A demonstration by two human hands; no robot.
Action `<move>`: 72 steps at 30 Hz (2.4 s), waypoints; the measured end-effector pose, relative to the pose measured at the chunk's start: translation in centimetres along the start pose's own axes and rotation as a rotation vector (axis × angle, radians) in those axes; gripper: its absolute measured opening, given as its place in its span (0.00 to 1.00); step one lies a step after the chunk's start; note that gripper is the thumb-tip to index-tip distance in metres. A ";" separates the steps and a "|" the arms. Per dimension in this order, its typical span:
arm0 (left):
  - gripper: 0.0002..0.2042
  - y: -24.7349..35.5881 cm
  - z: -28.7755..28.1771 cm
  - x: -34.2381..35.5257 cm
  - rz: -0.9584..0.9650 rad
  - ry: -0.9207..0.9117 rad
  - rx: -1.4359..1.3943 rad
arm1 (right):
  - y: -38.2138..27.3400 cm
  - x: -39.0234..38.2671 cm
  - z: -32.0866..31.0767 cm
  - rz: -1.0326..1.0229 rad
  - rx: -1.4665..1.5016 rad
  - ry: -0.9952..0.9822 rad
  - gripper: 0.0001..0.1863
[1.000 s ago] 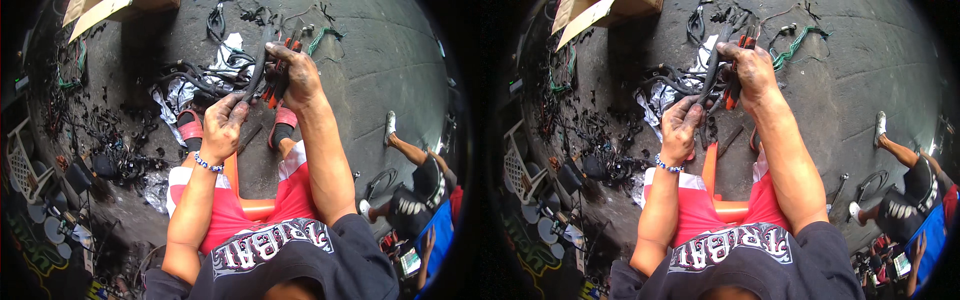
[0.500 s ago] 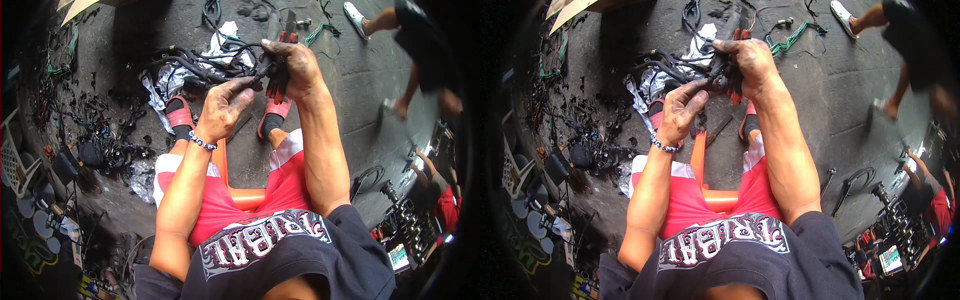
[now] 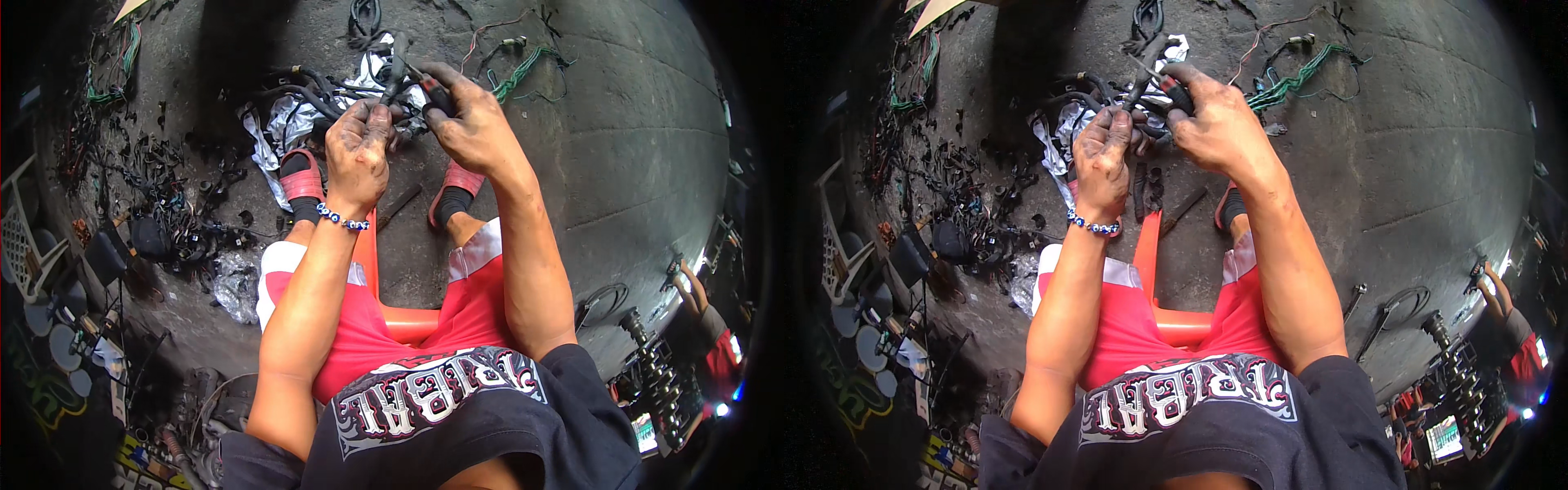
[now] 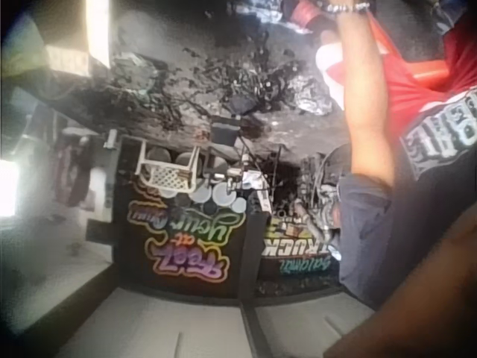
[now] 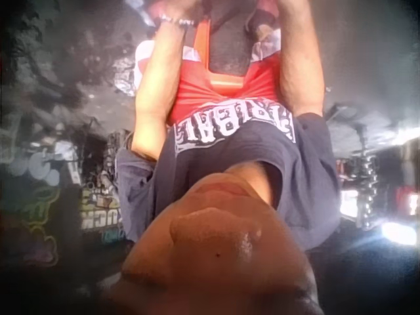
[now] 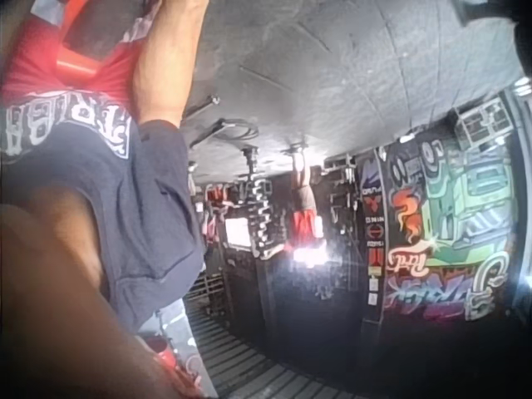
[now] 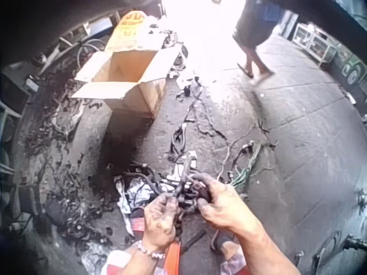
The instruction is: Repair a vehicle wire harness by cutting and stripping individual wires.
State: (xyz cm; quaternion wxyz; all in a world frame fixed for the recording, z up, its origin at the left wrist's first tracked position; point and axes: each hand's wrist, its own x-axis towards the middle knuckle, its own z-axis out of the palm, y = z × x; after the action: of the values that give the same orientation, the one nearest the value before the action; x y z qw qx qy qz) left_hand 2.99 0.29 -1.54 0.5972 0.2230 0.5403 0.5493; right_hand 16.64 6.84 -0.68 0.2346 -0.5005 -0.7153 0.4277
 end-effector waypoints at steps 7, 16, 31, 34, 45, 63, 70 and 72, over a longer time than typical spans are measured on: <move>0.09 0.8 -0.9 -0.3 -0.005 -0.004 0.104 | -2.8 -0.2 -0.3 0.108 -0.314 -0.187 0.16; 0.10 1.3 -0.9 -0.3 0.293 -0.083 0.553 | -2.6 -0.1 0.2 0.175 -0.399 -0.158 0.13; 0.10 1.5 -1.3 -0.9 -0.014 -0.016 0.019 | -0.2 0.2 -1.3 0.015 -0.165 0.054 0.12; 0.11 1.4 -0.6 -1.1 0.029 -0.003 0.041 | -1.6 0.2 -0.5 0.048 -0.132 -0.067 0.12; 0.10 2.5 0.1 -1.3 0.138 -0.072 0.268 | -2.1 0.2 -0.3 0.106 -0.255 -0.165 0.09; 0.13 0.2 -1.8 -0.8 0.586 -0.022 0.796 | -1.9 -0.1 -0.1 0.038 -0.247 -0.207 0.10; 0.11 2.7 -0.6 -1.4 0.096 -0.043 0.286 | -0.8 0.4 0.2 0.135 -0.280 -0.216 0.10; 0.10 3.2 0.7 -3.1 0.318 -0.270 0.594 | 4.2 0.8 -1.4 0.278 -0.443 0.245 0.09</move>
State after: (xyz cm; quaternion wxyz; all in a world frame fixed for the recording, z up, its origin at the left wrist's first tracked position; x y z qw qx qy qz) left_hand 2.84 -1.35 2.67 0.4794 0.5387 0.5511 0.4199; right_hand 19.52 8.68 -3.59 0.1433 -0.6807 -0.6821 0.2255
